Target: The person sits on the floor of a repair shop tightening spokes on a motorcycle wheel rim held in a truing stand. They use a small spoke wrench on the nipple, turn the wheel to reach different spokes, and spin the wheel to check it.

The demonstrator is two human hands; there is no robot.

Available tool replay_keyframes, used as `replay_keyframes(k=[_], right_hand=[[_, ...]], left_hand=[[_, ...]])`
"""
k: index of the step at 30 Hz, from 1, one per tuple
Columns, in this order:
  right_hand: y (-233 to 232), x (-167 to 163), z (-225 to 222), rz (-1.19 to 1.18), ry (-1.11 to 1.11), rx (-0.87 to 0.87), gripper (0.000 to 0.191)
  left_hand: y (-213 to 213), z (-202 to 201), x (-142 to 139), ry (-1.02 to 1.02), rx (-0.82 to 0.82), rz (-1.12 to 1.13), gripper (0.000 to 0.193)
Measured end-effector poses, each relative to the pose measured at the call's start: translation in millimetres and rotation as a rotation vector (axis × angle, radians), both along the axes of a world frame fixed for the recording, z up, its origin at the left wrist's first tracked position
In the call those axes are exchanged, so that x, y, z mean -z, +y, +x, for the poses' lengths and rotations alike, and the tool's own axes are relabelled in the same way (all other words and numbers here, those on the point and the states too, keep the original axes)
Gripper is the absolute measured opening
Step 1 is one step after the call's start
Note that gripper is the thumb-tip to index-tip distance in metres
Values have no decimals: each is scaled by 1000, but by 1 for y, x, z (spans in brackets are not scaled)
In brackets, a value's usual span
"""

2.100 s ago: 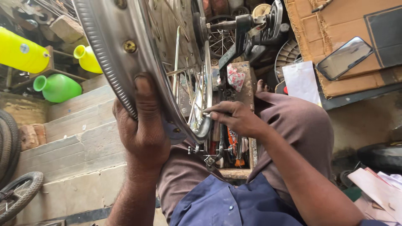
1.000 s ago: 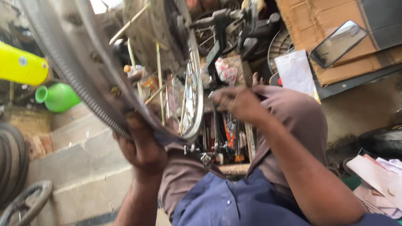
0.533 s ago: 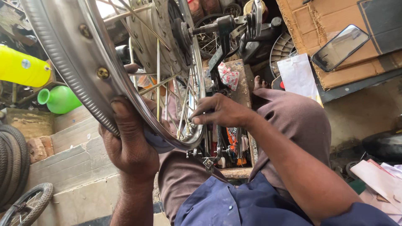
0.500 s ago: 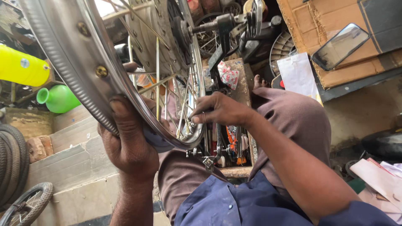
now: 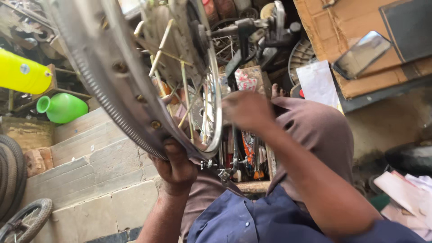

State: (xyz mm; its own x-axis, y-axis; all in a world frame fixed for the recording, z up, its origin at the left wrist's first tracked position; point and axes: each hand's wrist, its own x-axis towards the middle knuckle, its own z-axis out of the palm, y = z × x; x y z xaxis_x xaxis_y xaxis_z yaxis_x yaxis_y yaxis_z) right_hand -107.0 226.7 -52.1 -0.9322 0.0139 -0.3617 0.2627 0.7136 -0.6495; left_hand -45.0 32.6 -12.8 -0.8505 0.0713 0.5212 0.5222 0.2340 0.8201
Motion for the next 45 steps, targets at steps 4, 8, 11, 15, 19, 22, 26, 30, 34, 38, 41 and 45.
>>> replay_keyframes(k=[4,8,11,15,19,22,26,30,34,38,41,45], right_hand=[[26,28,7,-577,87,-207,32],[20,41,6,-693,84,-422,31],[15,40,-5,-770,128,-561,30],[19,34,-15,-734,115,-669,31],[11,26,-1,-623,90,-519,37],[-3,16,15,-219,-11,-287,39],[-2,5,19,-103,138,-147,36],[22,-2,21,-379,159,-147,35],[20,-4,30,-450,139,-353,32],[18,-5,25,-460,308,-410,28],[23,-6,24,-504,304,-378,27],[19,-2,28,-428,411,-406,25]], left_hand=[[0,-1,-15,-112,-52,28,58],[6,-7,-40,-186,-9,42,60],[7,-7,-55,-203,-28,40,61],[5,-6,-52,-244,3,126,63],[2,-6,-26,-184,12,105,61],[5,-5,-2,-21,-69,6,60],[5,-4,13,-6,27,82,60],[0,1,9,-95,-17,25,63],[2,4,1,-170,24,136,74],[7,5,-6,-222,26,119,80],[7,6,-6,-247,4,126,82],[3,4,4,-244,15,108,84]])
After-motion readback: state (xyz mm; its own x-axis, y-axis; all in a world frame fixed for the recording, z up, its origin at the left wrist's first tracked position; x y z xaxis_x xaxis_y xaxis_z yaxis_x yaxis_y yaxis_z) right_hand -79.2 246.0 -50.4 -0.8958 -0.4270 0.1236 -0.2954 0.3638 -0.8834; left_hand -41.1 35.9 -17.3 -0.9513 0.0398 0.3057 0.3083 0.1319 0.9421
